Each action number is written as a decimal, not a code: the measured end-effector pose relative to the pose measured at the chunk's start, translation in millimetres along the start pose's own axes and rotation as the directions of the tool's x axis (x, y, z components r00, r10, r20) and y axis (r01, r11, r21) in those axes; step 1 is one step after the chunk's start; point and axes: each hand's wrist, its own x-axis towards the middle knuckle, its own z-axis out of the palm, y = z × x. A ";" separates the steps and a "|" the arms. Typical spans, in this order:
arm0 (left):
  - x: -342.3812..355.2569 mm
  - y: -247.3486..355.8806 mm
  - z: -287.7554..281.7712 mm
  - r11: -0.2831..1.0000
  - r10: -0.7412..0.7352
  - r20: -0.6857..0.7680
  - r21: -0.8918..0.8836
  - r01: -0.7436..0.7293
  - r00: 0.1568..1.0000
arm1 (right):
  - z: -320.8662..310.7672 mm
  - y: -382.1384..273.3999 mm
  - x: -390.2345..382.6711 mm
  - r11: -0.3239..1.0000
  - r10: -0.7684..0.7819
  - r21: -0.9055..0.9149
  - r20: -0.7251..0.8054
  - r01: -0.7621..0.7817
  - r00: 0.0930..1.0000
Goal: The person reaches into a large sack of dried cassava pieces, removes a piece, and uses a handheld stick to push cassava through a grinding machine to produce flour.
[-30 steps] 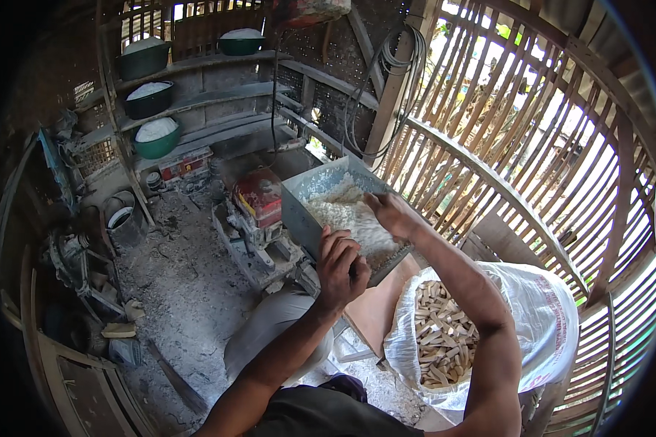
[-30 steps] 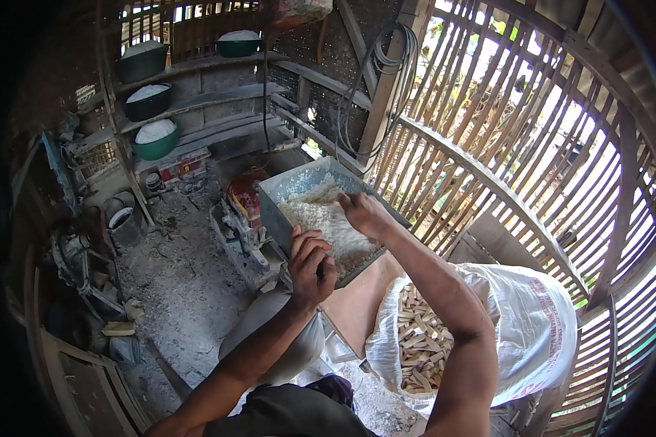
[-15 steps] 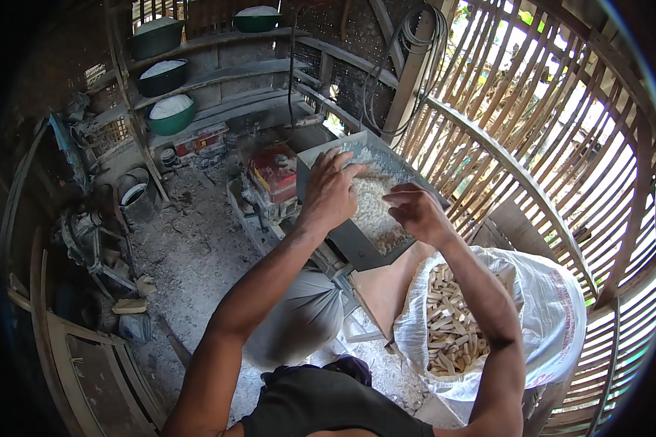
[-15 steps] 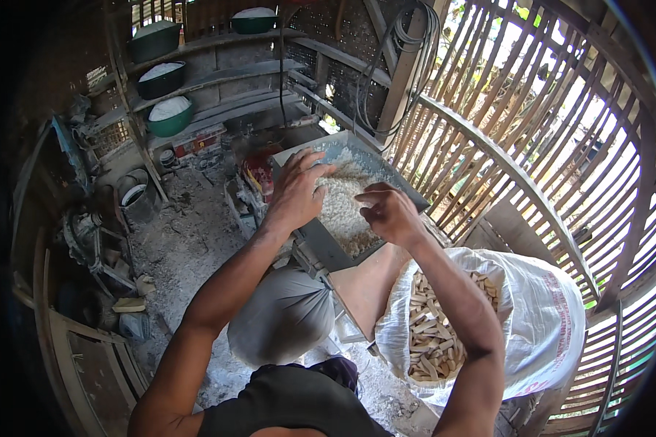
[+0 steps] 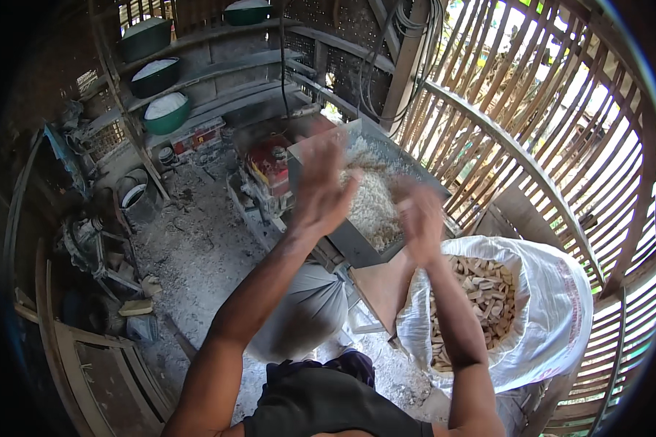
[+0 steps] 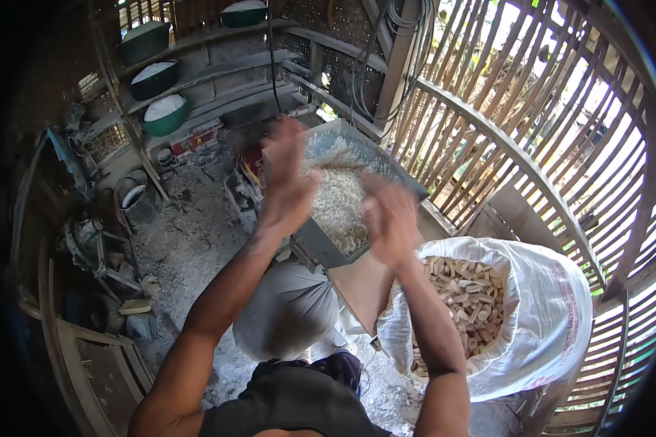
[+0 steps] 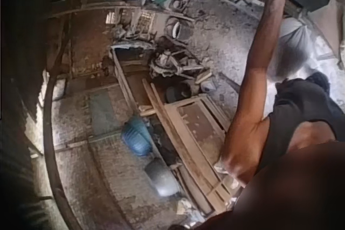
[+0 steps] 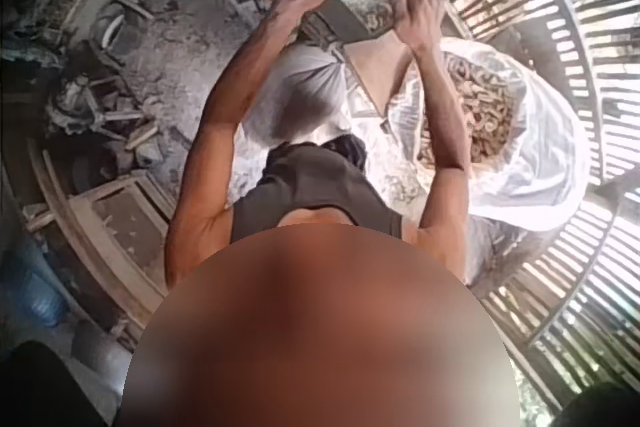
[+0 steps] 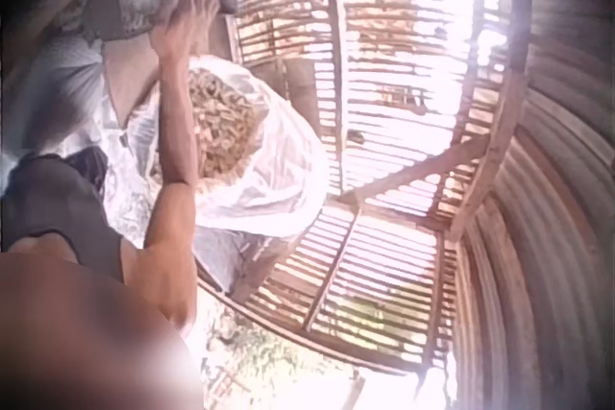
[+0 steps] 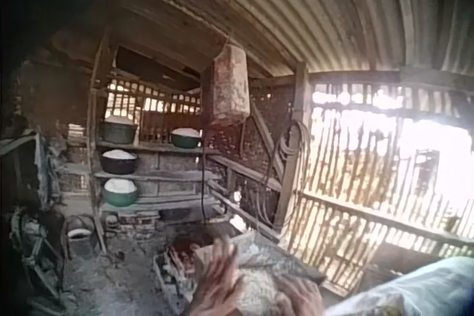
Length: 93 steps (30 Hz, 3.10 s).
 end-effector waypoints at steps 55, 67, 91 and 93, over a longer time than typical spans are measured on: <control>-195.1 401.8 129.6 0.631 -0.132 0.176 -0.744 0.220 0.975 | -172.2 -75.4 -341.1 0.697 0.640 0.180 -0.592 -0.694 0.489; -248.2 252.6 50.8 0.755 -0.512 -0.106 -0.528 0.388 0.853 | -143.2 -122.9 -297.4 0.882 0.416 -0.020 -0.435 -0.470 0.799; -188.3 -30.2 139.5 0.953 -0.236 0.468 0.283 0.108 0.851 | 9.7 -153.4 -236.2 0.715 0.694 0.210 -0.099 -0.666 0.713; -198.0 -28.4 142.2 0.964 -0.225 0.305 0.211 0.164 0.926 | 20.4 -157.8 -227.9 0.728 0.682 0.176 -0.094 -0.663 0.725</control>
